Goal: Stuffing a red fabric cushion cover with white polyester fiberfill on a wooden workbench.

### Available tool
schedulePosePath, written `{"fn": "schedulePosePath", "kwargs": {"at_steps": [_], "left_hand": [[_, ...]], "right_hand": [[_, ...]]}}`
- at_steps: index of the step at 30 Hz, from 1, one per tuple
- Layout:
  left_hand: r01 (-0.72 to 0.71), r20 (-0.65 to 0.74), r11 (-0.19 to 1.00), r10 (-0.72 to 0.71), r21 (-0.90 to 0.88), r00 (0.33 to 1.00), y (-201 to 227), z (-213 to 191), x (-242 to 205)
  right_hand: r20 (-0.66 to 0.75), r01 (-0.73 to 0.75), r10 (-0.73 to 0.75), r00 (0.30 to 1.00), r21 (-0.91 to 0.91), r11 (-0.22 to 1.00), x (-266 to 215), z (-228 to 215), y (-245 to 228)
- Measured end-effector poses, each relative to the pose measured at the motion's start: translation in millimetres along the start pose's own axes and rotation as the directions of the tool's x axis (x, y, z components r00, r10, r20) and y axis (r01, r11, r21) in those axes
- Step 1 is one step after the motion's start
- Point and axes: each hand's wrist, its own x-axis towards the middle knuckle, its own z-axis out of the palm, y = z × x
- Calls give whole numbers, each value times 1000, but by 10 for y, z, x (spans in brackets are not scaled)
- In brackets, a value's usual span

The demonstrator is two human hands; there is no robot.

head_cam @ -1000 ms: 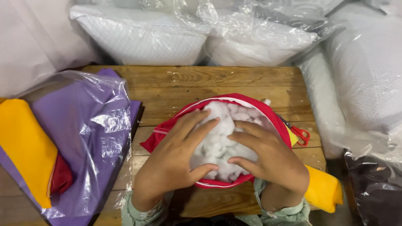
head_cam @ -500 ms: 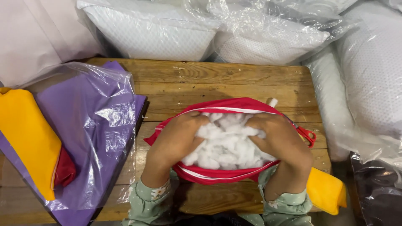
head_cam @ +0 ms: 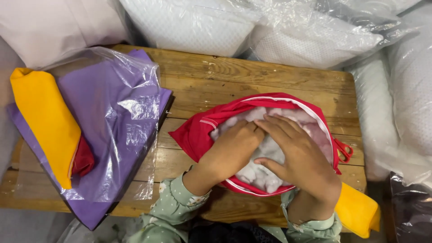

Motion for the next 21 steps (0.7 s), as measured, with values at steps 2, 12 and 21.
{"fn": "schedulePosePath", "kwargs": {"at_steps": [2,12,21], "left_hand": [[11,-18,999,-12,-52,1000,-86,-190,-8],[156,-34,919,-181,-362,983,-408,-759,-297],[-303,-249,832,206,-465,947,-44,-587,-102]], "right_hand": [[62,-56,57,996,-25,998,97,83,81],[-110,-130,122,986,-74,989,-237,10,784],[-198,49,-50,979,-8,999,-124,-66,65]]}}
